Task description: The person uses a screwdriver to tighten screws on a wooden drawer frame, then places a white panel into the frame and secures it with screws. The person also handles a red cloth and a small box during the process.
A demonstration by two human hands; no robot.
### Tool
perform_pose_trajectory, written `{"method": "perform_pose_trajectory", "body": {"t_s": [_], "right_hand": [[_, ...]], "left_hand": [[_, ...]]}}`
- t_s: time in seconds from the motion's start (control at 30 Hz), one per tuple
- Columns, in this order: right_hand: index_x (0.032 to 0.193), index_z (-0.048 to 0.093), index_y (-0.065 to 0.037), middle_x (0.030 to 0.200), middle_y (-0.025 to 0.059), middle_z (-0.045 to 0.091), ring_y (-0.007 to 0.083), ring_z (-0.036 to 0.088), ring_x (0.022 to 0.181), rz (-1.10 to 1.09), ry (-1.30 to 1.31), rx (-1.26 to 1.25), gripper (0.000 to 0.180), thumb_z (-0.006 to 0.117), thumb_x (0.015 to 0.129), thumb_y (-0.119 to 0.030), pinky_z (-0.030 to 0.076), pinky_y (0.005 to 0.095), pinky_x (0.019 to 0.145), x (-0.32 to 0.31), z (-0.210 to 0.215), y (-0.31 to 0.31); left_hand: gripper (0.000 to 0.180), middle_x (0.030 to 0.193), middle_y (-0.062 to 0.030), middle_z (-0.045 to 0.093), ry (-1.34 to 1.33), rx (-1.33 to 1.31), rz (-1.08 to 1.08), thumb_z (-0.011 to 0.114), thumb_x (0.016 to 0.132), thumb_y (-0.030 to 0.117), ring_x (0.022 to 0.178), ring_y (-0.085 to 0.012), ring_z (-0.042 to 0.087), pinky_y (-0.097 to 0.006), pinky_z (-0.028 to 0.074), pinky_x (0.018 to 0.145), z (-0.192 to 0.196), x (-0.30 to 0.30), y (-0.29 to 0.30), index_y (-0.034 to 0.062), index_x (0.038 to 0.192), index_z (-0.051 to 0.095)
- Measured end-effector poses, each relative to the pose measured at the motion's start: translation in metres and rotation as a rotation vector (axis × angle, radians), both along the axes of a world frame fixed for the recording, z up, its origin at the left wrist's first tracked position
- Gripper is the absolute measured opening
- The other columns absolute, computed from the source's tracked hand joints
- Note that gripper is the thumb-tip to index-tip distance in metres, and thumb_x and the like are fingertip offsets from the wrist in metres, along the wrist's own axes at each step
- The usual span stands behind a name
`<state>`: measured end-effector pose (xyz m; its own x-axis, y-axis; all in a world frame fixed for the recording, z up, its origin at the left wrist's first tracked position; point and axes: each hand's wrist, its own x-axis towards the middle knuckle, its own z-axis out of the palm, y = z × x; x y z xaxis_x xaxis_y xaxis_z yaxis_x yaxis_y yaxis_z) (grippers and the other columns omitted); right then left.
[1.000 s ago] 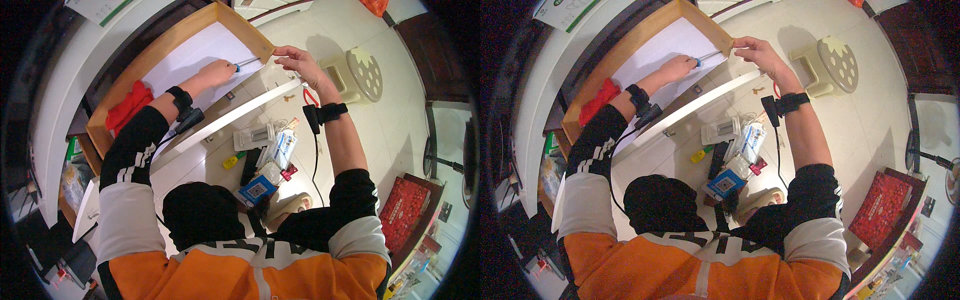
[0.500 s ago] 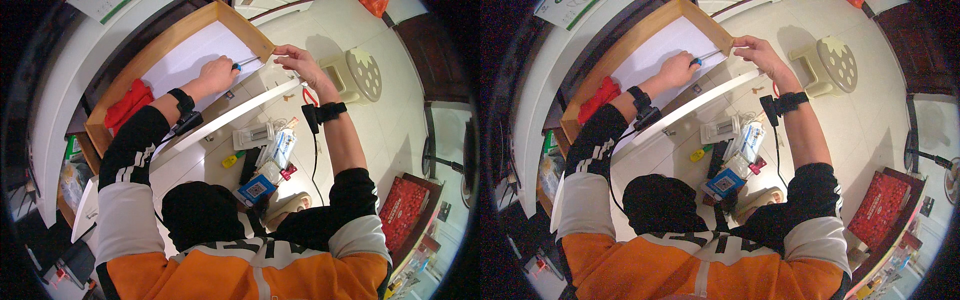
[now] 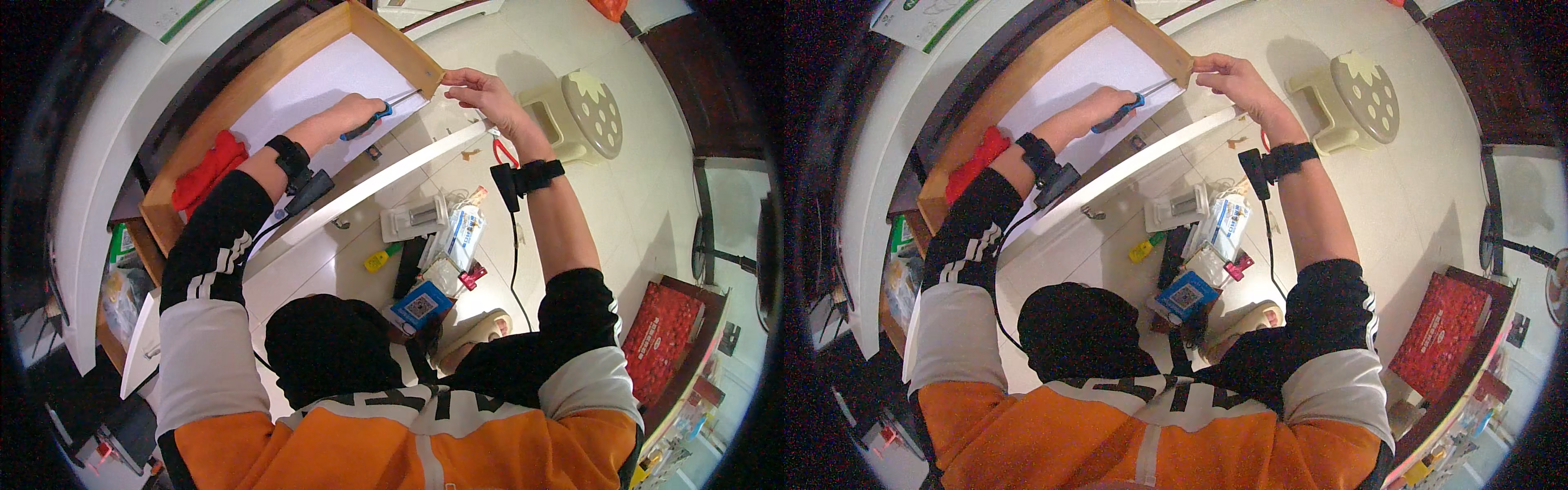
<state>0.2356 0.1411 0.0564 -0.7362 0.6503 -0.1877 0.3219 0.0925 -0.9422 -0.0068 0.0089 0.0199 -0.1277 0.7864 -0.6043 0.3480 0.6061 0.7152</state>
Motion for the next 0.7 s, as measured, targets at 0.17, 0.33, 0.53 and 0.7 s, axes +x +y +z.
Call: {"method": "perform_pose_trajectory", "body": {"t_s": [0.17,0.33,0.53,0.7], "right_hand": [[0.116,0.066,-0.012,0.105,-0.0001,0.067,0.0111,0.059,0.097,-0.021,-0.012,-0.021,0.033,0.067,0.085,-0.023,0.046,0.0282,0.087,-0.002,-0.001,0.0],[0.124,0.061,-0.012,0.119,-0.0011,0.065,0.0099,0.061,0.106,0.014,-0.086,-0.005,0.036,0.063,0.09,-0.021,0.043,0.0262,0.091,-0.001,-0.001,0.002],[0.123,0.061,-0.012,0.12,-0.0014,0.064,0.0101,0.061,0.105,0.019,-0.086,-0.011,0.036,0.064,0.089,-0.021,0.044,0.0264,0.089,-0.003,0.001,0.003],[0.123,0.061,-0.011,0.121,-0.0013,0.064,0.0105,0.061,0.106,0.024,-0.051,-0.022,0.037,0.064,0.088,-0.021,0.044,0.0264,0.09,-0.002,0.003,0.002]], "left_hand": [[0.029,0.077,-0.0062,0.064,-0.317,0.018,0.023,0.059,0.09,0.028,0.062,-0.0142,0.058,-0.029,0.046,0.056,-0.002,-0.001,-0.01,0.0004,0.085,0.067],[0.029,0.077,-0.0125,0.065,0.013,0.102,-0.141,0.063,0.089,0.028,0.063,-0.0205,0.06,-0.035,0.049,0.06,0.001,0.0,-0.011,0.0001,0.088,0.066],[0.018,0.095,-0.0118,0.056,0.921,0.599,-0.378,0.065,0.083,0.021,0.086,-0.0335,0.062,-0.046,0.05,0.074,0.008,0.0,-0.016,0.0057,0.093,0.066],[0.028,0.095,-0.0148,0.065,0.746,0.577,-0.201,0.065,0.083,0.027,0.086,-0.0324,0.064,-0.044,0.051,0.076,0.006,0.003,-0.017,0.0,0.087,0.068]]}}
